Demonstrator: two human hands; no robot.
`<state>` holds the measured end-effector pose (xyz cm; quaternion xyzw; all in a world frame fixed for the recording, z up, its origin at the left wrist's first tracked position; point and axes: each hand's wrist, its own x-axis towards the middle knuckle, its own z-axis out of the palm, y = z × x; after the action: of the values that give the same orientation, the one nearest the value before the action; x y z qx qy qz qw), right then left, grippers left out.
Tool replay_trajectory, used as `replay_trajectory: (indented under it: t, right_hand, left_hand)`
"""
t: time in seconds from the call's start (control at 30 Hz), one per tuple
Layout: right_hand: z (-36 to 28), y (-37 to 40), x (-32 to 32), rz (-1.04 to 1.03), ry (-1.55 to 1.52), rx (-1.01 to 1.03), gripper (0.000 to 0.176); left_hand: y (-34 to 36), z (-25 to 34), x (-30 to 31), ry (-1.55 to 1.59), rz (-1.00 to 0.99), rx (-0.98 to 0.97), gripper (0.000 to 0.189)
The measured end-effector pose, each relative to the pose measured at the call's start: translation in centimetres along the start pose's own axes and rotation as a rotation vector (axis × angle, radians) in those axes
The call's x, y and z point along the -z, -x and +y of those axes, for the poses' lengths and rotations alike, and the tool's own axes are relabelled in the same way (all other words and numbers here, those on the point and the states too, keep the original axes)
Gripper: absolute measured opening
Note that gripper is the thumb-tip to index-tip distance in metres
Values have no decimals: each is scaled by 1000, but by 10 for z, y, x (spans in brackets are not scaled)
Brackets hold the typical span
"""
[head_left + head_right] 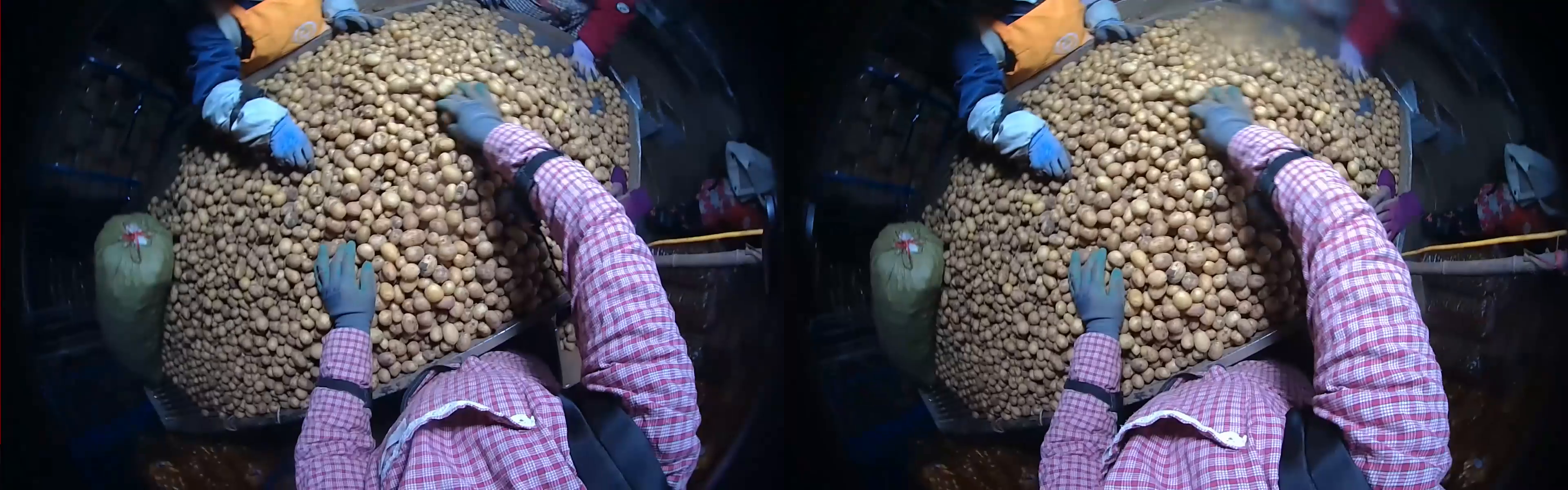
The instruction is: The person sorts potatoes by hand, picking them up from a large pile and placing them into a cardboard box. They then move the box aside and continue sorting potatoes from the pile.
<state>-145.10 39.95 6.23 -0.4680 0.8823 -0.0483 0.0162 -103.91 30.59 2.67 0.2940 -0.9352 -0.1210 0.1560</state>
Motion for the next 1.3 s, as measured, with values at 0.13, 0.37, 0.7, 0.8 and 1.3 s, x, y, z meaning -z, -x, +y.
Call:
replay_trajectory:
  t: [0.13,0.37,0.7,0.8,1.3]
  right_hand:
    - [0,10,24,-64,41,-227,59]
    - [-126,89,-1,-4,-275,233,60]
    - [-100,98,-10,-61,6,42,56]
    - [-69,96,-2,-115,224,-92,52]
    - [-293,-11,-44,-217,-199,241,60]
  left_hand:
    - [0,-1,3,18,-10,12,47]
    - [-2,-3,5,51,-12,-22,50]
    - [2,-17,5,129,-10,-102,51]
    - [6,-22,5,64,-14,-141,51]
    - [2,-20,-2,95,84,-170,47]
